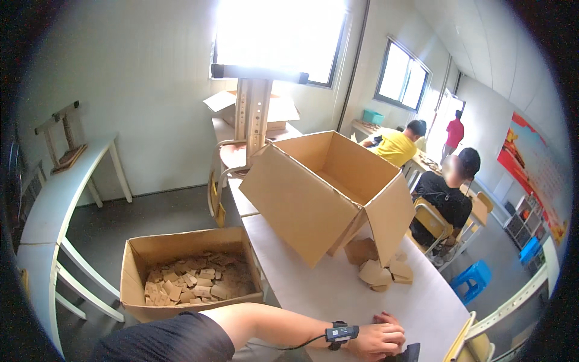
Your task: Sorting and inspecting brown leather shoe components from a box on a factory workbench.
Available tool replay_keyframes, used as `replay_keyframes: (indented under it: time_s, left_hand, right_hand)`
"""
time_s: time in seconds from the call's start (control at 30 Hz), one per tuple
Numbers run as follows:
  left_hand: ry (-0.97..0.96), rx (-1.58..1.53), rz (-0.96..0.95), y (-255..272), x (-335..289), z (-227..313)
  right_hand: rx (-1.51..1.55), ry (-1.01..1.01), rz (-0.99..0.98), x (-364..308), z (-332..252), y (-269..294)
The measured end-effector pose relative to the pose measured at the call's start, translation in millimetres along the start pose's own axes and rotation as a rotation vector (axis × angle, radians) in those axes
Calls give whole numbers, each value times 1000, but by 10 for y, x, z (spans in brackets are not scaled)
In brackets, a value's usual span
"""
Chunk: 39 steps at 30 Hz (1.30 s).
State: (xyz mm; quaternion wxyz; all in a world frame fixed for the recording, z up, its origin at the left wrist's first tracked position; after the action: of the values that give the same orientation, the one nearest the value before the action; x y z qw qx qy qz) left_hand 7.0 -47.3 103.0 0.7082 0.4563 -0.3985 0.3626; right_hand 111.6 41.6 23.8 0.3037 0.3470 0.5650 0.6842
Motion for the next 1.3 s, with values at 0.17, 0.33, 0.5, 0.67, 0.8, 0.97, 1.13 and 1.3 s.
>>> replay_keyframes:
  time_s: [0.17, 0.33, 0.5, 0.67, 0.8, 0.97, 1.13, 1.3]
  left_hand:
    - [43, 176, -73, 56, -49, -68]
    - [440, 189, -100, 58, -267, -518]
    - [388, 205, -113, 37, -304, -603]
    - [350, 177, -55, 34, -340, -587]
    - [305, 183, -82, 52, -310, -526]
    - [307, 185, -84, 38, -320, -541]
    - [318, 130, -87, 50, -321, -520]
    - [304, 117, -90, 52, -314, -487]
  right_hand:
    - [-60, -39, -94, -18, 25, -201]
    - [-106, -78, -153, -102, 43, -309]
    - [-139, -90, -182, -120, 36, -379]
    - [-118, -140, -257, -136, 68, -406]
    - [-134, -173, -277, -212, 119, -406]
    - [-143, -195, -297, -253, 129, -402]
    - [-149, -217, -309, -284, 157, -367]
    - [-159, -230, -315, -313, 166, -336]
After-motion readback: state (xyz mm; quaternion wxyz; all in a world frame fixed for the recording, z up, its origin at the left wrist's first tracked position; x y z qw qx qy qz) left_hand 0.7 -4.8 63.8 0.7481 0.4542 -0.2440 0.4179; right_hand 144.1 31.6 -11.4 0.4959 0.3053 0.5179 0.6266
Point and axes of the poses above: each hand's wrist, its own x-axis towards the middle knuckle, its own y-axis out of the back of the hand, z = x × y, the point moved 6 cm from there along x, towards the middle knuckle, and after that the axes turned 9 degrees about -x, right-handed, at the moved point
